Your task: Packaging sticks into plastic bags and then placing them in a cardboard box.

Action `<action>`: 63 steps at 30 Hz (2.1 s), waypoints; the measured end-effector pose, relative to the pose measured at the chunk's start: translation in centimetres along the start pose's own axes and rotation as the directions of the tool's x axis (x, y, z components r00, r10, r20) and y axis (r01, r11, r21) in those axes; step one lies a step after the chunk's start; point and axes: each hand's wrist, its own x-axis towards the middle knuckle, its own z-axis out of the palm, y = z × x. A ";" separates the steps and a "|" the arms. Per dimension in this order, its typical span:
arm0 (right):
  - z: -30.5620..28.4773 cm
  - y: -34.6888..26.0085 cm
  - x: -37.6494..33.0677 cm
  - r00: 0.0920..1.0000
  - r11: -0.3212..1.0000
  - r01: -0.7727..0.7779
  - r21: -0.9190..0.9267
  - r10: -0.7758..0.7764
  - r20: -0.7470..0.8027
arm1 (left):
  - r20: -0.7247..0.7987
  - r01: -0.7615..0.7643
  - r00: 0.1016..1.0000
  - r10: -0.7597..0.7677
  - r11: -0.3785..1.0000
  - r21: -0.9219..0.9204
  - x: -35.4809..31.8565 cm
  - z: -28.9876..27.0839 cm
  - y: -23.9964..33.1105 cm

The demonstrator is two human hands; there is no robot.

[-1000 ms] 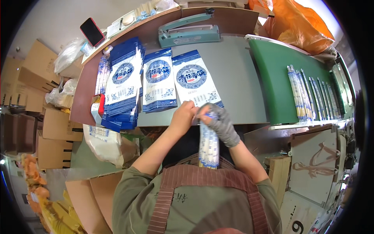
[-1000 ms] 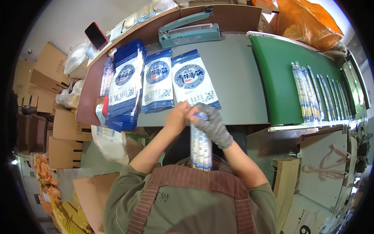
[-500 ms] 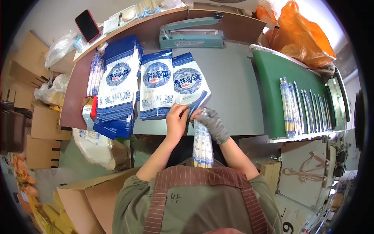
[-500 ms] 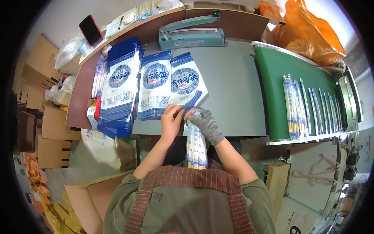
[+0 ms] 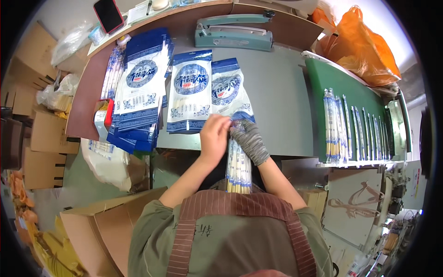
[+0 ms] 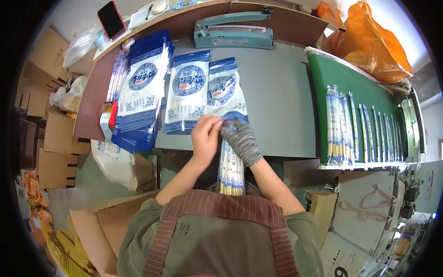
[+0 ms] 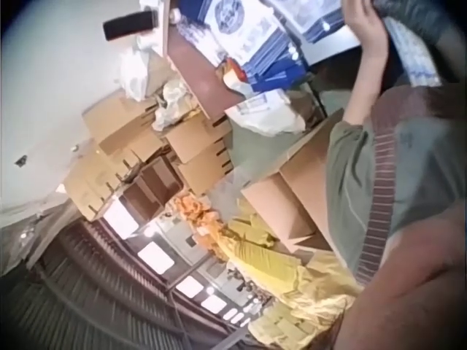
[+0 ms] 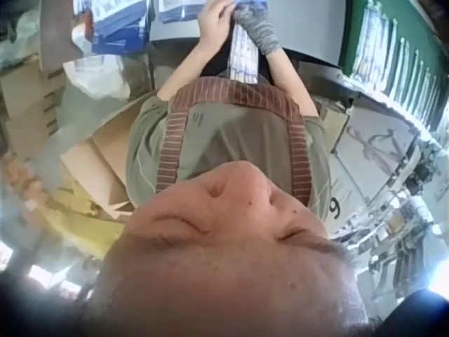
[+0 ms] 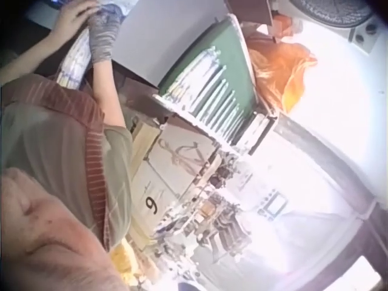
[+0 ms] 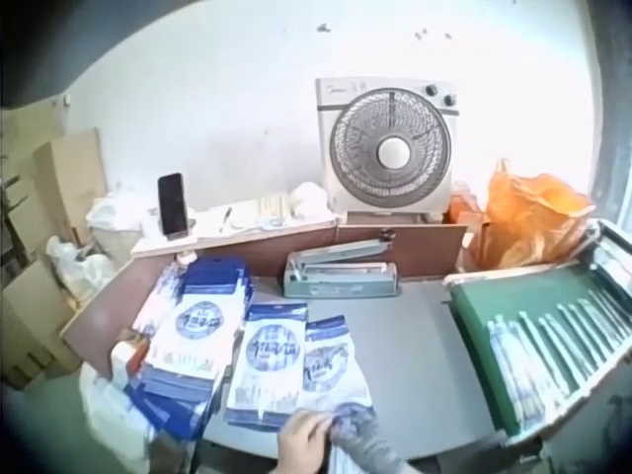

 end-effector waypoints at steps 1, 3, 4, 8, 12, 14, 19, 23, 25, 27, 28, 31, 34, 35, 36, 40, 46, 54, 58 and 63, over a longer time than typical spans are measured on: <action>-0.4 0.8 0.0 0.987 0.978 -0.144 -0.148 0.153 0.046 | -0.008 -0.140 0.990 0.141 0.989 0.057 -0.3 0.2 0.9; -0.6 2.6 -3.0 0.980 0.983 -0.157 0.096 0.143 0.136 | 0.044 -0.346 0.938 0.343 0.931 0.112 -1.7 -0.5 1.8; -0.7 3.4 -5.1 0.970 0.926 -0.177 0.334 0.107 0.216 | 0.143 -0.437 0.895 0.423 0.895 0.090 -3.1 -1.3 2.1; -2.9 1.8 -15.5 0.937 0.732 -0.316 0.604 0.142 0.319 | 0.453 -0.463 0.765 0.457 0.880 -0.106 -8.7 -4.8 1.5; -3.7 4.6 -15.7 0.969 0.970 -0.242 -0.004 0.242 0.045 | 0.394 -0.117 0.919 0.012 0.963 0.244 -7.1 -5.0 3.1; -3.1 2.3 -11.2 0.989 0.880 -0.144 -0.453 0.137 -0.048 | 0.405 -0.001 0.912 -0.067 0.986 0.164 -7.1 -4.3 1.7; -3.5 0.7 -7.7 0.985 0.851 0.124 -0.511 -0.168 -0.041 | 0.411 -0.117 0.910 0.056 0.985 0.125 -4.1 -5.3 2.7; -4.1 4.7 -12.5 0.991 0.886 -0.134 0.444 0.116 0.067 | 0.719 -0.011 0.695 0.011 1.000 -0.005 -8.5 -8.5 4.7; -6.8 -1.7 -13.2 0.980 0.975 0.189 -0.113 -0.194 -0.034 | 0.643 -0.185 0.752 0.145 0.983 -0.005 -4.8 -9.1 6.9; -9.3 -10.1 -11.0 0.895 0.871 0.390 -0.299 -0.435 -0.100 | 0.559 -0.143 0.812 0.168 0.986 -0.089 2.8 -11.0 12.0; -10.4 -14.4 -9.8 0.848 0.864 0.463 -0.198 -0.497 -0.186 | 0.491 -0.181 0.839 0.233 0.972 -0.150 6.0 -11.8 15.0; -13.5 -21.4 -3.4 0.876 0.841 0.438 -0.316 -0.479 -0.060 | 0.659 -0.016 0.747 0.089 0.993 -0.117 14.5 -11.8 17.9; -15.6 -24.3 3.2 0.951 0.934 0.286 -0.213 -0.251 0.179 | 0.674 0.222 0.720 -0.164 0.975 -0.001 20.4 -11.6 16.6; -15.7 -25.4 4.9 0.947 0.928 0.303 -0.218 -0.267 0.180 | 0.667 0.218 0.727 -0.166 0.976 0.005 21.3 -12.1 16.6; -15.5 -26.5 6.4 0.922 0.871 0.387 -0.303 -0.356 0.156 | 0.659 0.215 0.733 -0.170 0.977 0.012 22.2 -12.7 16.6; -13.9 -26.1 11.9 0.035 -0.240 0.768 -0.594 -0.911 0.412 | 0.468 -0.064 0.881 0.062 0.998 -0.012 23.4 -15.0 15.5; -7.7 -28.9 13.9 0.885 0.811 0.460 -0.362 -0.451 0.117 | 0.270 0.104 0.960 -0.081 0.992 -0.074 24.1 -16.2 12.5; -5.5 -28.6 19.5 0.903 0.881 0.411 -0.235 -0.359 0.234 | 0.416 -0.219 0.909 0.009 0.861 0.459 27.0 -15.4 8.8; -4.3 -28.7 16.6 0.791 0.762 0.608 -0.223 -0.607 0.080 | 0.120 -0.322 0.933 0.339 0.635 0.702 26.9 -16.5 8.2; -1.1 -18.5 12.0 0.688 0.680 0.725 -0.105 -0.716 0.116 | 0.366 -0.669 0.742 0.561 0.586 0.458 19.0 -16.5 4.6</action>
